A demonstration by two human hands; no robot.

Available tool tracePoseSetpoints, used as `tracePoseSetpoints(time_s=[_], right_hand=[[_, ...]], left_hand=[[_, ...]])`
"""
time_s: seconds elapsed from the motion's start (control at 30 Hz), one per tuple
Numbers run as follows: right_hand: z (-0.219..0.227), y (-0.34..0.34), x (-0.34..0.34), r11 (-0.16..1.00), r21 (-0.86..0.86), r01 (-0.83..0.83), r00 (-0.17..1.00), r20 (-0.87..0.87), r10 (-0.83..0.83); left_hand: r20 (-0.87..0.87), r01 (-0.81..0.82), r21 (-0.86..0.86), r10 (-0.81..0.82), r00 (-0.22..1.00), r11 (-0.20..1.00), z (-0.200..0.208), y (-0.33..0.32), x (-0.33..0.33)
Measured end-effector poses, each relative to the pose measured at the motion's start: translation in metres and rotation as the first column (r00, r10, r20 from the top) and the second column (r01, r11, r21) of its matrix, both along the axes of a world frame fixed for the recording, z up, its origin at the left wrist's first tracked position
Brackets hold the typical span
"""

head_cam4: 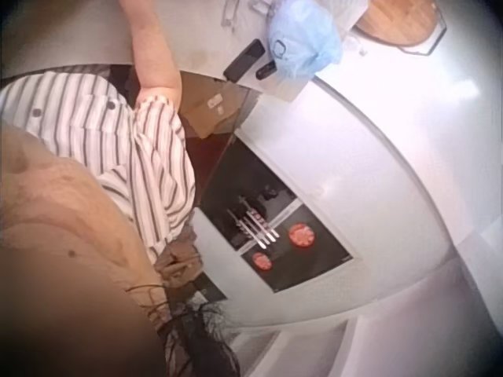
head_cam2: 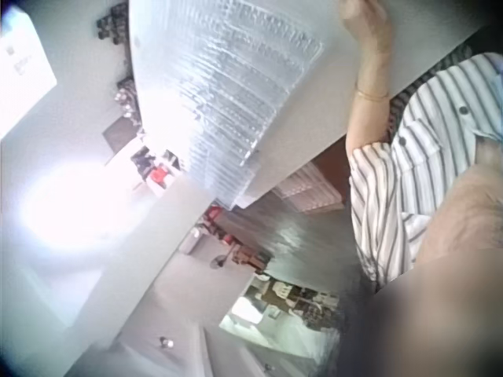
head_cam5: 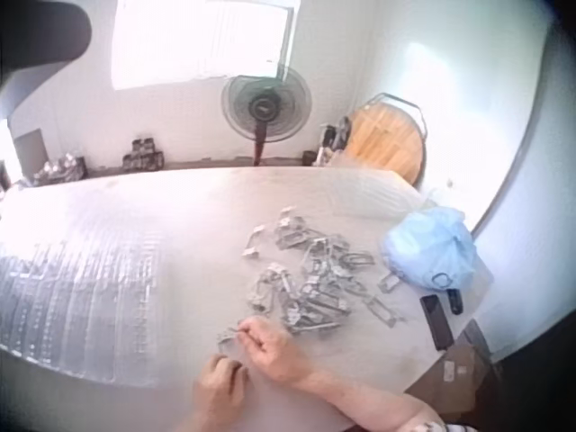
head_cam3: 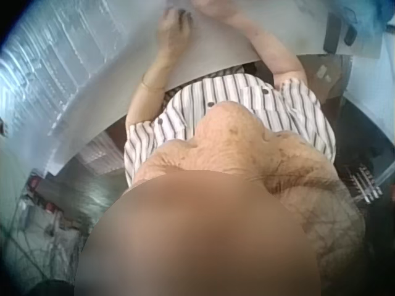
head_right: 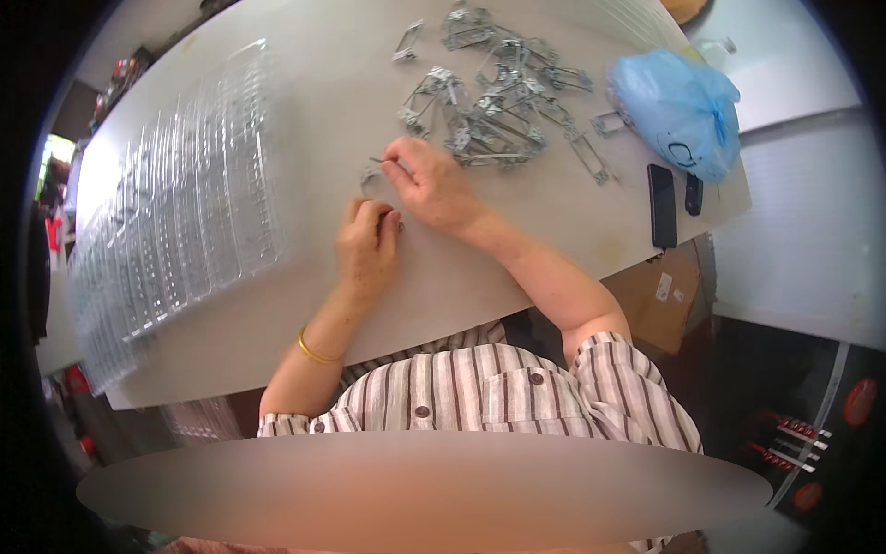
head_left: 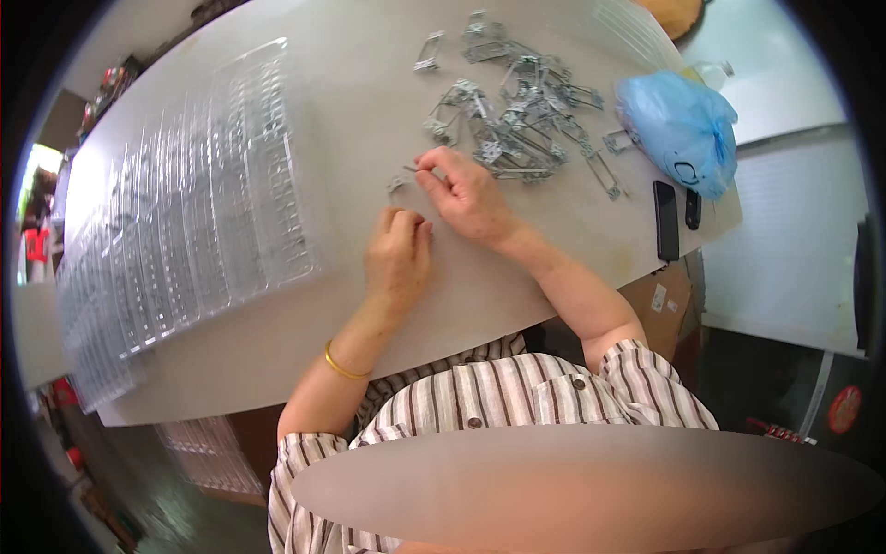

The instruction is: Assembling small metal bracket components and placing them into a plastic tray.

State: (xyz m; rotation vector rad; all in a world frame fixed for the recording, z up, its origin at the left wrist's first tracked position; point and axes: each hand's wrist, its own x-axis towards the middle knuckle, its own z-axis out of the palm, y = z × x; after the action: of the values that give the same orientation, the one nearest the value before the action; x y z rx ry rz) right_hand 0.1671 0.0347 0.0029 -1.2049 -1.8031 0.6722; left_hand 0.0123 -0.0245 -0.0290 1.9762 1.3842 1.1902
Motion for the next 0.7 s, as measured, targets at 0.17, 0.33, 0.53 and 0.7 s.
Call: tracePoseSetpoints(time_s=[0.17,0.33,0.53,0.7], right_hand=[[0.014,0.0,0.004,0.942,-0.334,-0.025,0.979,-0.197,-0.044],[0.025,0.004,0.015,0.881,-0.439,-0.175,0.929,-0.37,0.0],[0.026,0.004,0.006,0.855,-0.463,-0.235,0.95,-0.295,0.101],[0.02,0.002,-0.002,0.864,-0.429,-0.264,0.953,-0.256,0.164]], left_hand=[[0.297,0.079,-0.075,-0.054,0.953,0.994,0.013,0.001,-0.002],[0.286,0.158,-0.066,-0.133,0.949,0.985,0.015,0.006,0.002],[0.271,0.191,-0.024,-0.178,0.946,0.981,0.019,0.007,-0.005],[0.284,0.229,0.034,-0.229,0.931,0.973,0.015,0.009,-0.006]])
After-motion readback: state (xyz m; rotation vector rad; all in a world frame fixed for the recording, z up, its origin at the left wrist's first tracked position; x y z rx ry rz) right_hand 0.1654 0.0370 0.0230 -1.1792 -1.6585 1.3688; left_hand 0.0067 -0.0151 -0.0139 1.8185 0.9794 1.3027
